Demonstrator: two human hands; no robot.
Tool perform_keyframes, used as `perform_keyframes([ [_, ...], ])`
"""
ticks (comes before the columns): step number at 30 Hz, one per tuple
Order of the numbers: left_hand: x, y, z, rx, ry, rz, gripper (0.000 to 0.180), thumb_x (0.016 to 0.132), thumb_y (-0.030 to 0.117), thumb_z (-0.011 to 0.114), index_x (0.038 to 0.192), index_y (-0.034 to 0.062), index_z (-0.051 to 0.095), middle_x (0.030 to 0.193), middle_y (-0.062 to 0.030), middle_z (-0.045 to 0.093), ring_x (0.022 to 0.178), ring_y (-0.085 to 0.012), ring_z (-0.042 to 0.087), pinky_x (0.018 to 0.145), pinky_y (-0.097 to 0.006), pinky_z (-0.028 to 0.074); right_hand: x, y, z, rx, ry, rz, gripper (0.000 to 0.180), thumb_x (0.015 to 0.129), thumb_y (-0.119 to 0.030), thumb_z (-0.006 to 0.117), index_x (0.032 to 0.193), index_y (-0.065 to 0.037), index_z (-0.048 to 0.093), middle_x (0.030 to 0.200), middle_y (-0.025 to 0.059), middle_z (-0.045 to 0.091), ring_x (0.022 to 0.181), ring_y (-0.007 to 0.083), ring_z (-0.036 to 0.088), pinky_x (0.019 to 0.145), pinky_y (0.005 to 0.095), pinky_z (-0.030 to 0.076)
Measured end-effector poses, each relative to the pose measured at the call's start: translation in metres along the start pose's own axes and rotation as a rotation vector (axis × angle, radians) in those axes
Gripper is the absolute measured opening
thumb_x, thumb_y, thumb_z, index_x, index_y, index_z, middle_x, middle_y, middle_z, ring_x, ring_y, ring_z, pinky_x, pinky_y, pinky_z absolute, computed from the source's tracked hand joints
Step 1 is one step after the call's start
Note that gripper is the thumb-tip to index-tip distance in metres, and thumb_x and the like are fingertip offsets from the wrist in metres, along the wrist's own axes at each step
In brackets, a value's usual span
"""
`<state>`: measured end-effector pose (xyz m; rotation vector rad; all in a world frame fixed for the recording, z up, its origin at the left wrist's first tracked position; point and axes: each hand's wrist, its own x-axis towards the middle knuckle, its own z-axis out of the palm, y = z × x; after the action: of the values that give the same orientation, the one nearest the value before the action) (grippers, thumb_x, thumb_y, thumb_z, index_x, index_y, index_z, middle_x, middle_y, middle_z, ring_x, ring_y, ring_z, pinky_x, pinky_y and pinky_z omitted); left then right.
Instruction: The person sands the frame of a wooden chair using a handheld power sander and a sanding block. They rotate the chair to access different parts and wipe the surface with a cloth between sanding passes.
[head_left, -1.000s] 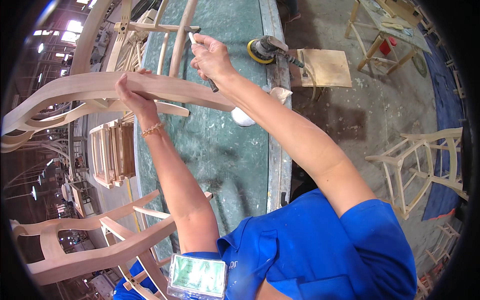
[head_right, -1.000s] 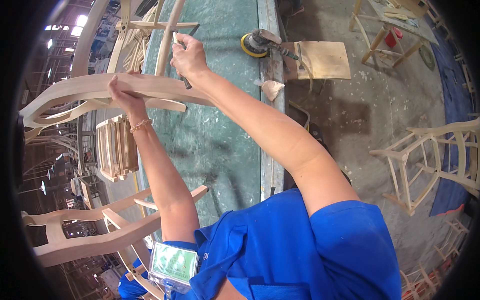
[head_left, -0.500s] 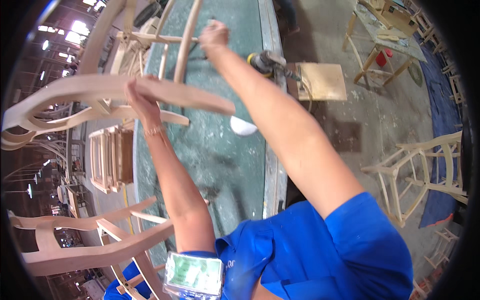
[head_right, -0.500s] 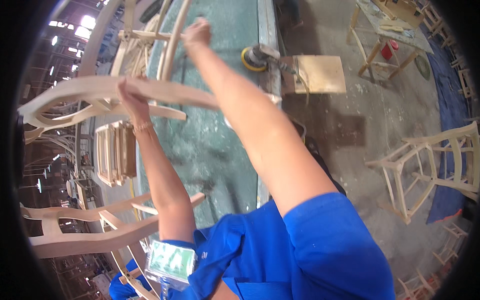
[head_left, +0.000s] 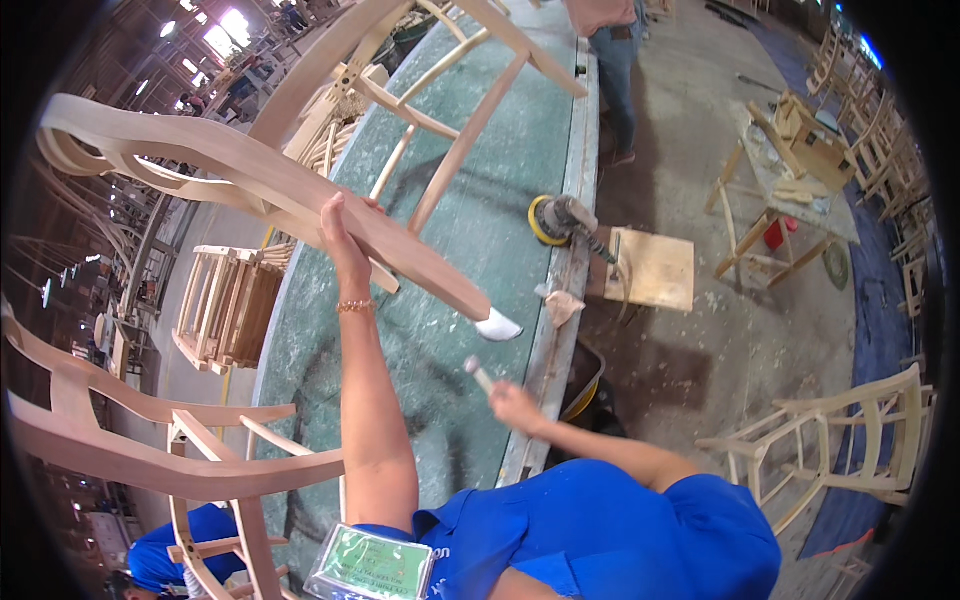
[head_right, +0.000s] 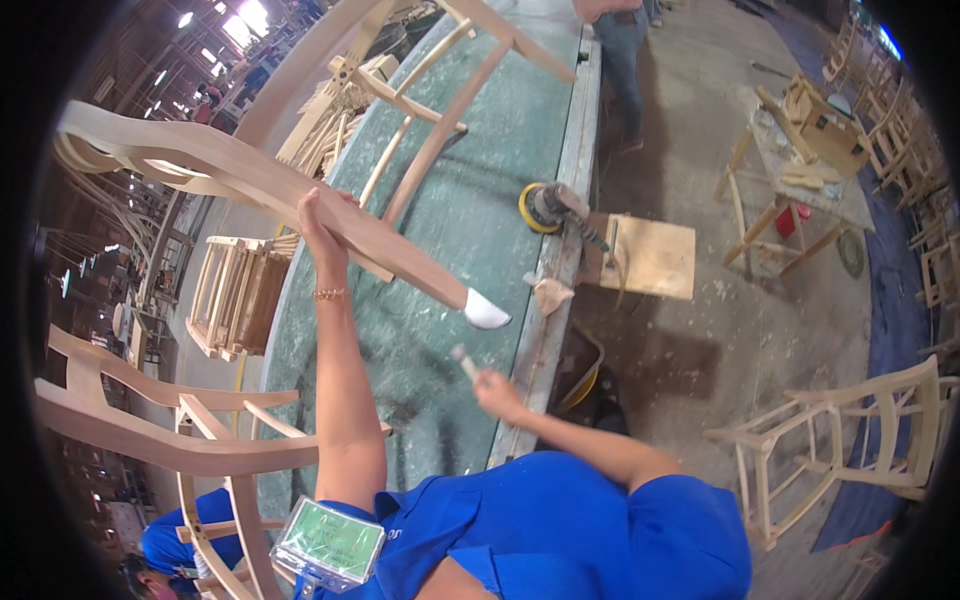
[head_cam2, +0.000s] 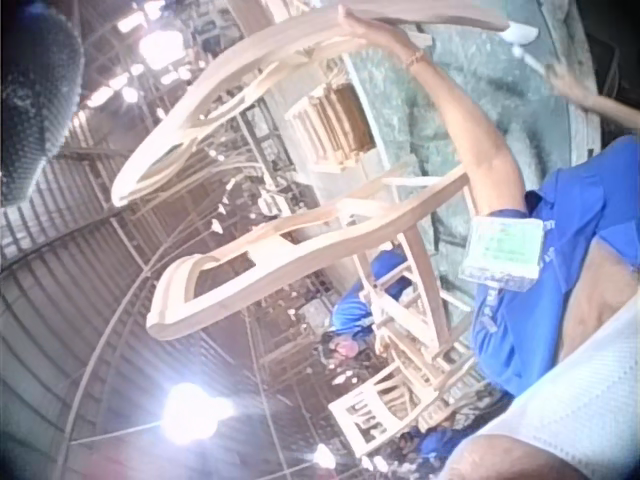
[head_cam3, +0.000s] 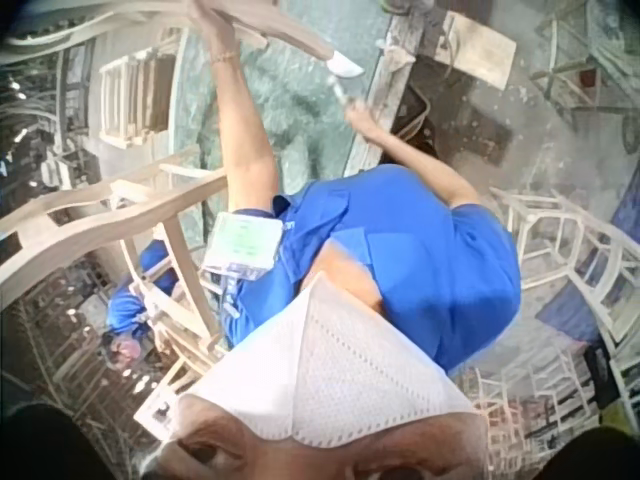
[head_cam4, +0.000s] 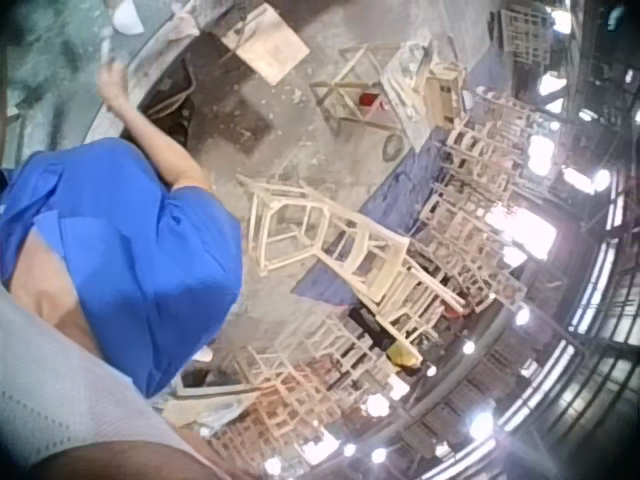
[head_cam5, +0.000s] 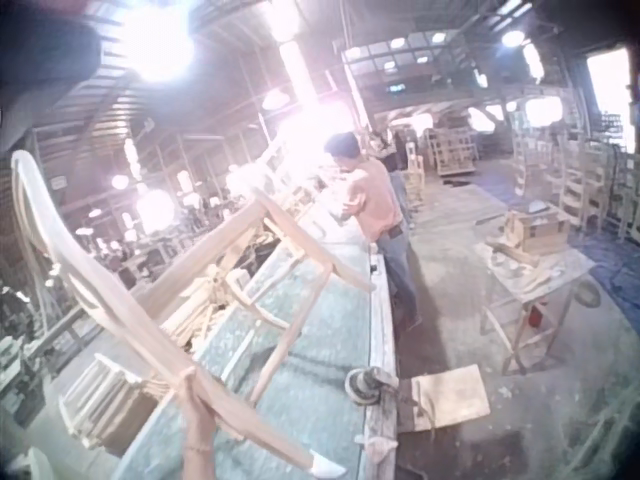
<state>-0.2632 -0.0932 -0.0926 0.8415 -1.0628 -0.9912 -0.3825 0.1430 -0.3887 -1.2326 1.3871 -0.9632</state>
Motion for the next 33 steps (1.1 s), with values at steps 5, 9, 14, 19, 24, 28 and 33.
perform_keyframes([
  [5, -0.007, -0.002, 0.025, -0.028, -0.029, -0.025, 0.042, 0.086, 0.039, 0.056, 0.104, 0.0012, 0.053, 0.077, -0.0153, 0.061, 0.071, -0.0233, 0.062, 0.066, -0.037, 0.051, -0.008, -0.008, 0.035, -0.098, -0.142, -0.057, 0.041, 0.090, -0.028, 0.057, 0.125, -0.006, 0.052, 0.090, 0.0181, 0.066, 0.080, 0.0325, 0.066, 0.072, 0.0432, 0.049],
  [9, -0.018, -0.002, 0.024, 0.089, 0.073, 0.052, 0.040, 0.090, 0.035, 0.057, 0.109, 0.0011, 0.053, 0.080, -0.0123, 0.060, 0.076, -0.0200, 0.061, 0.071, -0.034, 0.051, 0.003, -0.028, 0.016, -0.058, -0.353, -0.054, 0.038, 0.094, -0.023, 0.056, 0.128, -0.008, 0.049, 0.072, 0.0062, 0.061, 0.056, 0.0163, 0.057, 0.052, 0.0325, 0.045],
  [14, -0.046, -0.035, 0.043, 0.281, 0.350, 0.361, 0.041, 0.089, 0.014, 0.066, 0.119, -0.0047, 0.046, 0.106, -0.0118, 0.056, 0.093, -0.0163, 0.056, 0.083, -0.033, 0.046, 0.003, -0.022, -0.080, 0.156, -0.469, 0.187, 0.032, 0.095, -0.020, 0.056, 0.124, -0.006, 0.051, 0.062, -0.0019, 0.051, 0.048, 0.0078, 0.046, 0.043, 0.0254, 0.037],
  [19, -0.058, -0.044, 0.053, 0.194, 0.437, 0.250, 0.046, 0.089, 0.016, 0.066, 0.122, -0.0052, 0.041, 0.106, -0.0121, 0.054, 0.098, -0.0188, 0.054, 0.086, -0.034, 0.045, 0.006, -0.043, -0.206, 0.268, -0.124, 0.392, 0.021, 0.094, -0.024, 0.061, 0.108, -0.010, 0.058, 0.059, -0.0056, 0.047, 0.042, 0.0026, 0.037, 0.037, 0.0205, 0.029],
  [24, -0.075, -0.073, 0.065, 0.406, 0.602, 0.277, 0.055, 0.084, 0.020, 0.071, 0.123, -0.0034, 0.040, 0.108, -0.0149, 0.051, 0.098, -0.0220, 0.053, 0.084, -0.036, 0.045, 0.089, -0.103, -0.287, 0.470, 0.271, 0.123, 0.014, 0.095, -0.024, 0.059, 0.100, -0.012, 0.055, 0.055, -0.0097, 0.039, 0.041, -0.0003, 0.033, 0.035, 0.0174, 0.024],
  [28, -0.085, -0.084, 0.066, 0.494, 0.586, 0.208, 0.053, 0.079, 0.019, 0.073, 0.120, -0.0020, 0.046, 0.102, -0.0151, 0.056, 0.093, -0.0260, 0.056, 0.085, -0.038, 0.045, 0.203, -0.194, -0.289, 0.247, 0.338, -0.367, 0.036, 0.100, -0.029, 0.050, 0.129, -0.007, 0.051, 0.054, -0.0076, 0.036, 0.042, -0.0005, 0.030, 0.038, 0.0175, 0.021],
  [33, -0.091, -0.087, 0.072, 0.597, 0.539, 0.221, 0.051, 0.077, 0.019, 0.074, 0.119, -0.0004, 0.053, 0.101, -0.0172, 0.062, 0.094, -0.0291, 0.063, 0.084, -0.039, 0.048, 0.312, -0.217, -0.274, 0.070, 0.281, -0.594, 0.035, 0.101, -0.024, 0.048, 0.130, -0.004, 0.055, 0.066, -0.0085, 0.038, 0.050, -0.0011, 0.029, 0.043, 0.0178, 0.022],
])
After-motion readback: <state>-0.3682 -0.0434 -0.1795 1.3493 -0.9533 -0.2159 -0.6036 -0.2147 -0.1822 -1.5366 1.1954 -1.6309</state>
